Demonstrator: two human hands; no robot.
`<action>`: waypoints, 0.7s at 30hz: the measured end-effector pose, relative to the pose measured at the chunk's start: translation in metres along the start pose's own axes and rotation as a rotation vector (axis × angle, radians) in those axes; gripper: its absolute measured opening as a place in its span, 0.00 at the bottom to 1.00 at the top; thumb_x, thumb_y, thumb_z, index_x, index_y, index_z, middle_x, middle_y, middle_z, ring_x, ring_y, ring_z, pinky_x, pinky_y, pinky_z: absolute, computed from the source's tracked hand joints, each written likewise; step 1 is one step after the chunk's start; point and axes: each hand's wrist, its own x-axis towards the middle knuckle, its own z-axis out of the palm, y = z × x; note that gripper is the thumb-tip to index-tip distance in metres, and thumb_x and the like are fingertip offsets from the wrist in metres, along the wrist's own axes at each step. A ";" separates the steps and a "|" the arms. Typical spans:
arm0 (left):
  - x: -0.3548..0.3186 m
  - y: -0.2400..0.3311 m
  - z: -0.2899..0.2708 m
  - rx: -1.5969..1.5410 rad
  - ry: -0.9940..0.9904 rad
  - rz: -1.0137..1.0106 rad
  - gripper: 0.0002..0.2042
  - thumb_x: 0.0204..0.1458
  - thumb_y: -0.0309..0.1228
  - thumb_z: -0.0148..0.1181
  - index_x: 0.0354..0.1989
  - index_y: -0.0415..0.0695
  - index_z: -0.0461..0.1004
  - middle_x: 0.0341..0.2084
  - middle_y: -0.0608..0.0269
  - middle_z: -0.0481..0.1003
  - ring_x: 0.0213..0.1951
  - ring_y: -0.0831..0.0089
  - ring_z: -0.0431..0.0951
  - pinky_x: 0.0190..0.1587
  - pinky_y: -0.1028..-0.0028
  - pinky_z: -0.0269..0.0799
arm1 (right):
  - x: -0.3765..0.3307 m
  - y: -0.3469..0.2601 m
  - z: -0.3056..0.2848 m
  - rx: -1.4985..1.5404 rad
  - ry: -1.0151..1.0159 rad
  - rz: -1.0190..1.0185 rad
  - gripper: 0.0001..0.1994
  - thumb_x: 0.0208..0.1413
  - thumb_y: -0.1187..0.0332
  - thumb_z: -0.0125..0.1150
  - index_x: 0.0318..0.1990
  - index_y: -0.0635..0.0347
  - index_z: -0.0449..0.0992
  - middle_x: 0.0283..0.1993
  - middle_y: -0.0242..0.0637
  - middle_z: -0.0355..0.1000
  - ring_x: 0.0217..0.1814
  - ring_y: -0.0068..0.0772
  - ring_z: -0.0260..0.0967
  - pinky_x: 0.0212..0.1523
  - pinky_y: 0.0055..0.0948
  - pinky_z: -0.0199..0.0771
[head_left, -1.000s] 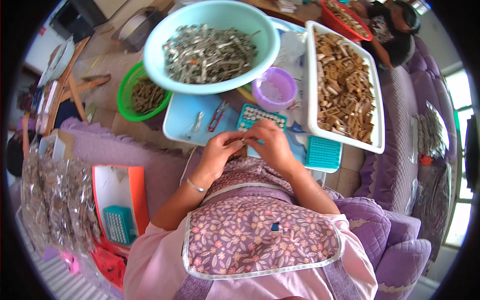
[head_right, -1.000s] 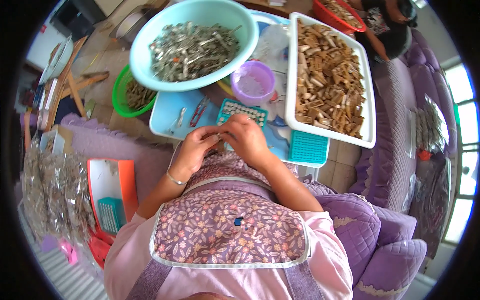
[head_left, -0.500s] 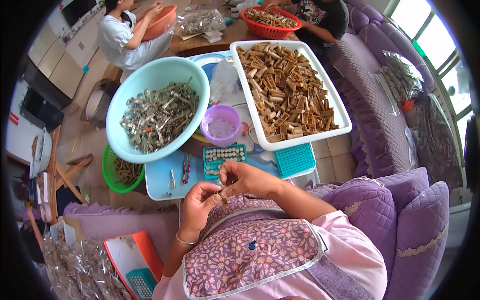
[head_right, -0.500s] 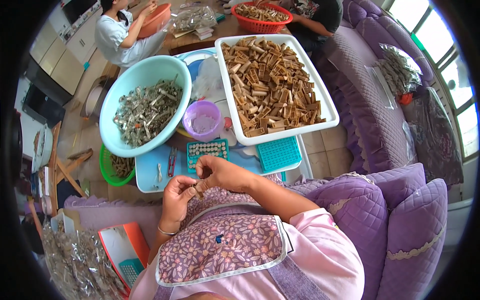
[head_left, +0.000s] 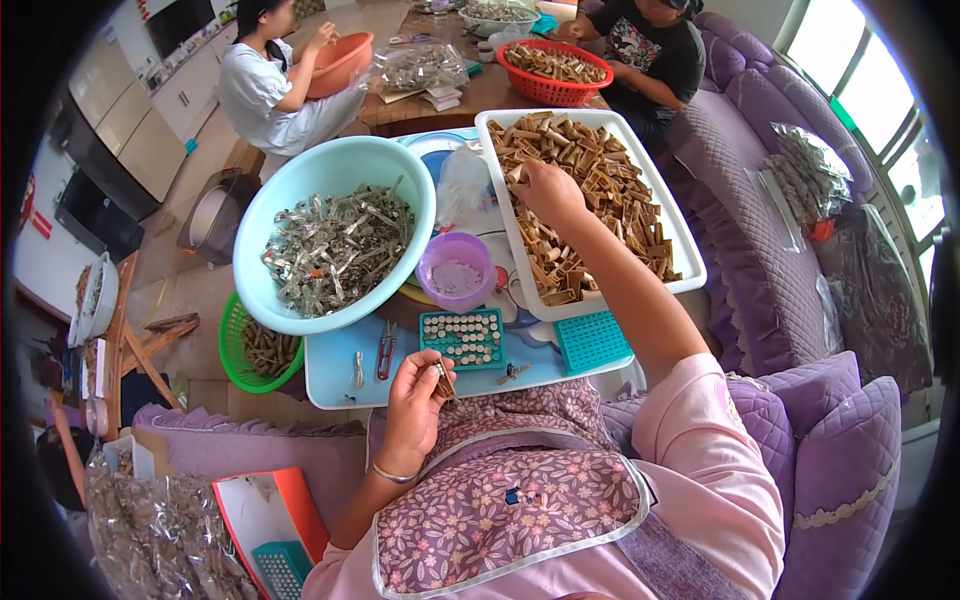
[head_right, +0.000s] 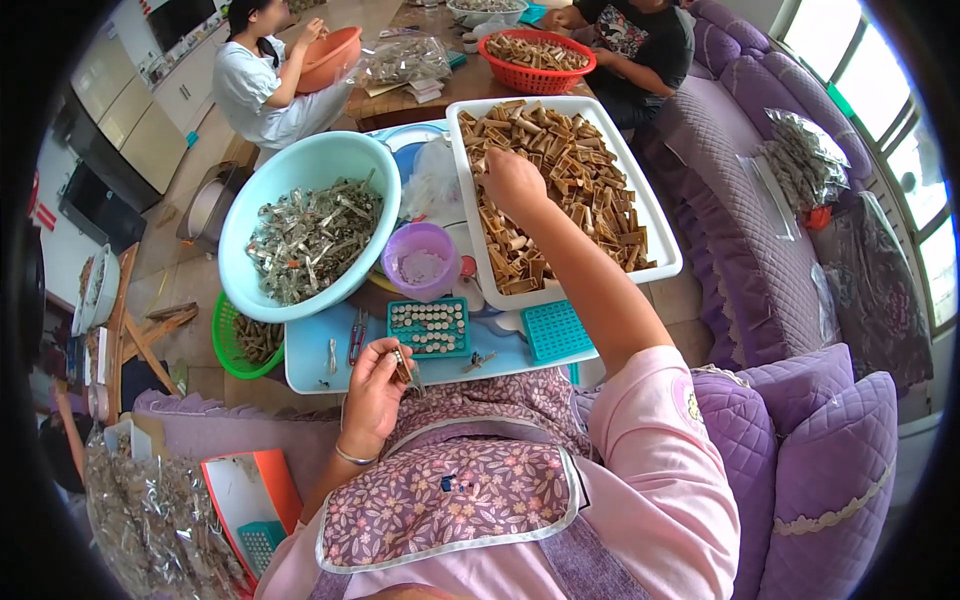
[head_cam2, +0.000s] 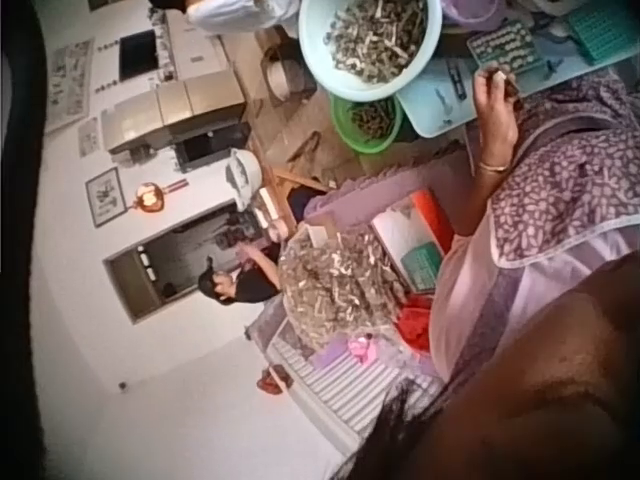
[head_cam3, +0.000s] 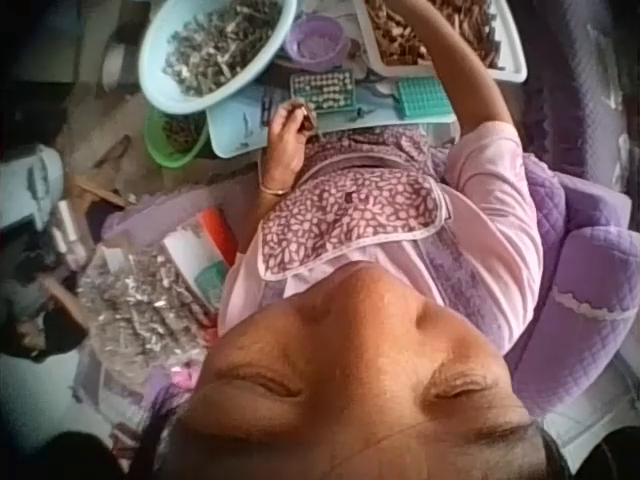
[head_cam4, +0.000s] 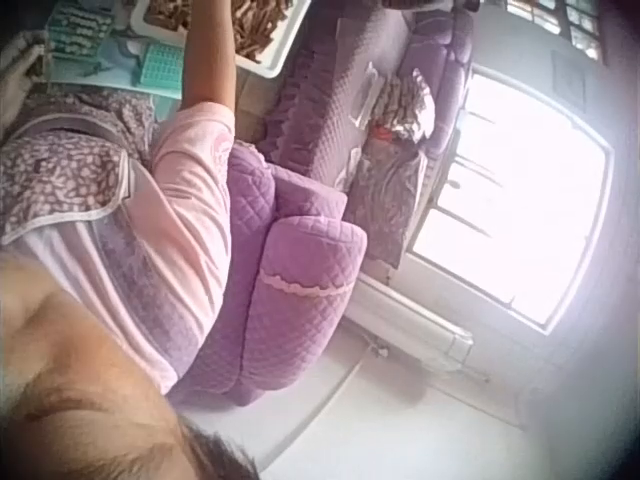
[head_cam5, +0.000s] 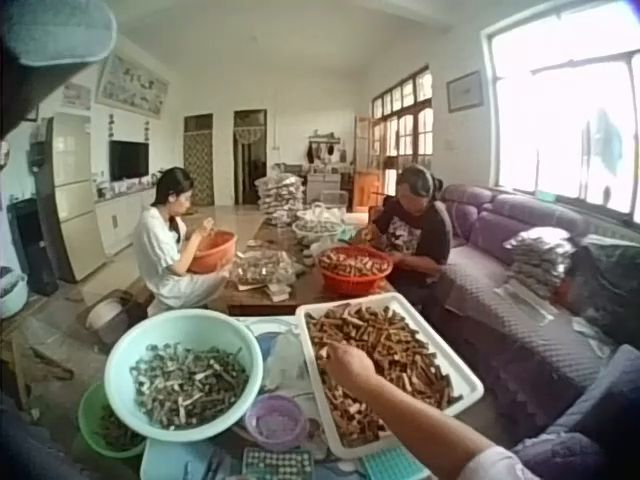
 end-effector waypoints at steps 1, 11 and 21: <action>-0.001 -0.001 0.000 0.003 0.011 -0.007 0.07 0.60 0.25 0.51 0.46 0.43 0.69 0.39 0.61 0.74 0.39 0.76 0.75 0.42 0.78 0.73 | 0.008 0.003 0.007 0.005 0.002 -0.008 0.09 0.49 0.70 0.57 0.38 0.62 0.71 0.39 0.48 0.74 0.45 0.52 0.72 0.45 0.46 0.71; -0.004 -0.011 -0.013 -0.060 0.070 -0.040 0.08 0.60 0.25 0.51 0.46 0.42 0.69 0.39 0.61 0.75 0.40 0.75 0.76 0.44 0.76 0.73 | -0.009 -0.002 -0.012 -0.001 -0.118 -0.042 0.08 0.48 0.68 0.60 0.36 0.59 0.74 0.38 0.46 0.73 0.47 0.47 0.71 0.47 0.42 0.72; 0.004 0.009 0.008 -0.060 -0.016 0.049 0.09 0.60 0.25 0.51 0.48 0.42 0.70 0.40 0.61 0.75 0.40 0.74 0.76 0.45 0.75 0.72 | -0.030 0.012 -0.011 0.864 0.178 -0.028 0.08 0.51 0.73 0.60 0.38 0.64 0.73 0.27 0.35 0.75 0.26 0.24 0.71 0.28 0.24 0.70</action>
